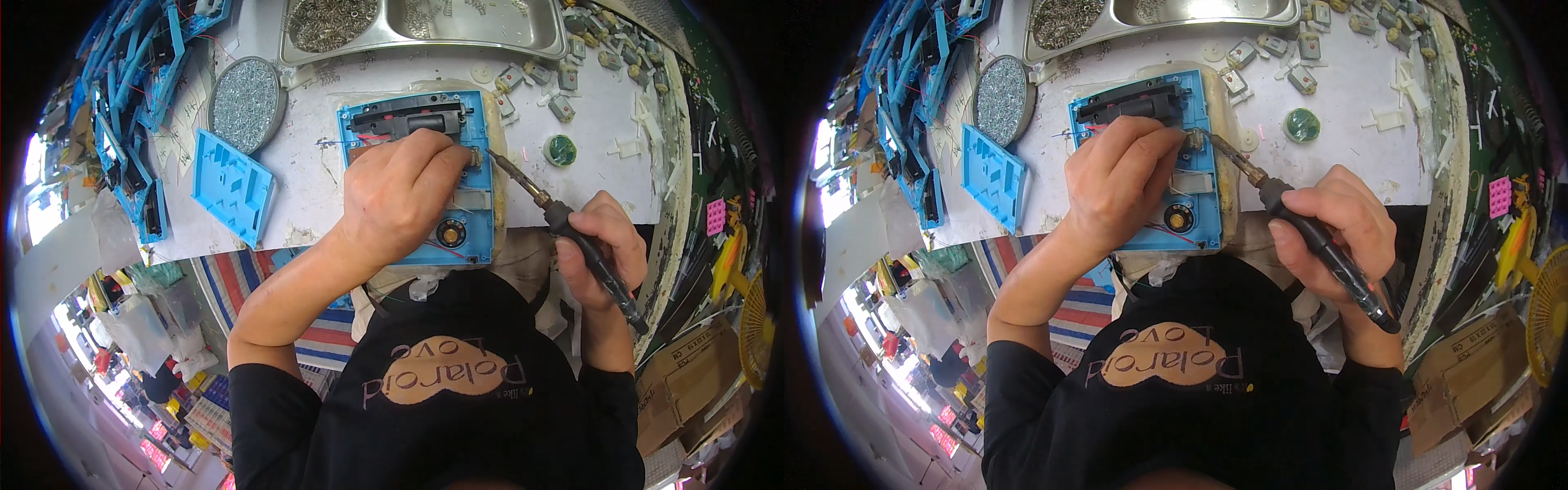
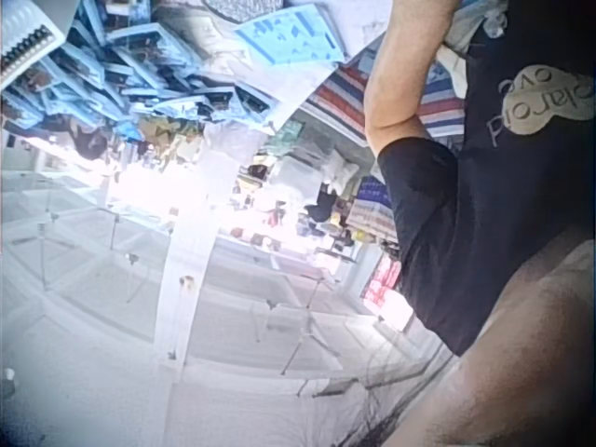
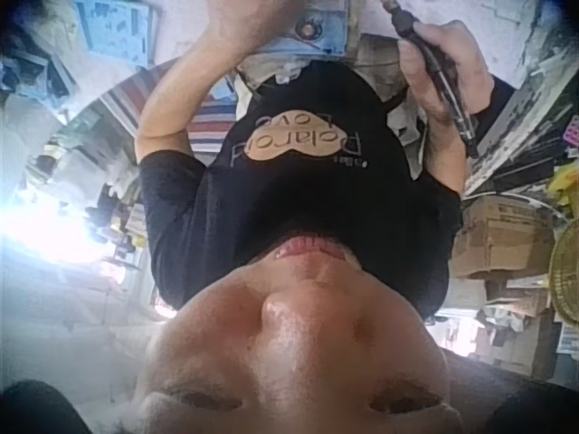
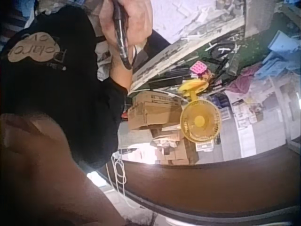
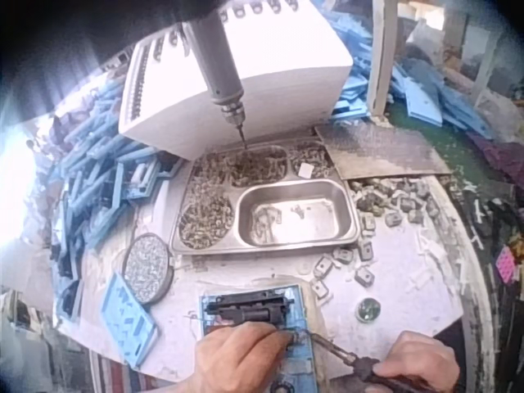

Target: Assemble and solder internal components of a blue plastic camera housing on a workbench.

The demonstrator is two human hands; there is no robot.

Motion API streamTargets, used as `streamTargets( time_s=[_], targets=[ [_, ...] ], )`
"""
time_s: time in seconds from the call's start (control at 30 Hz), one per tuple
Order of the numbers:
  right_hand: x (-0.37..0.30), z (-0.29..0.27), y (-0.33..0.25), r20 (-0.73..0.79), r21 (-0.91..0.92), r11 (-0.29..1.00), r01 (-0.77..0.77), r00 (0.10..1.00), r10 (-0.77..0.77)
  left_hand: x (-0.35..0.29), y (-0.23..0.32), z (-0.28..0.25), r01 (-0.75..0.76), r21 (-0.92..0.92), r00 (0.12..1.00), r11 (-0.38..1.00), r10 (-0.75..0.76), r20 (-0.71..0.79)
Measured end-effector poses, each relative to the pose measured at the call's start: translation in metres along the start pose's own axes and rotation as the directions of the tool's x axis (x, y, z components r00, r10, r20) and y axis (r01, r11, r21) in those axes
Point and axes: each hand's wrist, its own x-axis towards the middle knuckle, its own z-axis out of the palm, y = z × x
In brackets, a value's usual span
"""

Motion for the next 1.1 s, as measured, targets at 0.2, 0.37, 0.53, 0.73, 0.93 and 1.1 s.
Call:
streamTargets(
  time_s=[0.2, 0.37, 0.53, 0.73, 0.93, 1.1],
  targets=[
    [0.001, -0.001, -0.001, -0.007, -0.01, 1.0, -0.007, 1.0, 0.007, 0.0, -0.001, 0.0, -0.009, 0.007, 1.0, 1.0, 0.009, -0.007],
    [0.001, -0.002, -0.002, -0.009, -0.005, 1.0, -0.022, 1.0, 0.022, 0.0, 0.0, -0.002, 0.0, 0.005, 1.0, 1.0, 0.0, -0.011],
    [-0.001, -0.001, 0.0, -0.026, -0.023, 1.0, -0.011, 1.0, 0.011, 0.0, 0.001, -0.008, -0.019, -0.032, 0.999, 0.999, 0.018, -0.043],
    [-0.003, -0.009, -0.001, -0.057, -0.014, 0.999, -0.051, 0.997, 0.05, -0.022, -0.027, -0.06, 0.332, 0.057, 0.932, 0.942, -0.318, -0.171],
    [0.006, -0.001, -0.001, -0.039, 0.02, 0.999, -0.027, 0.999, 0.027, -0.026, -0.034, -0.063, 0.341, 0.1, 0.931, 0.935, -0.35, 0.103],
    [0.008, 0.003, -0.002, -0.055, 0.04, 0.999, 0.001, 0.998, 0.001, -0.029, -0.04, -0.062, 0.283, 0.204, 0.952, 0.937, -0.3, 0.058]
  ],
)
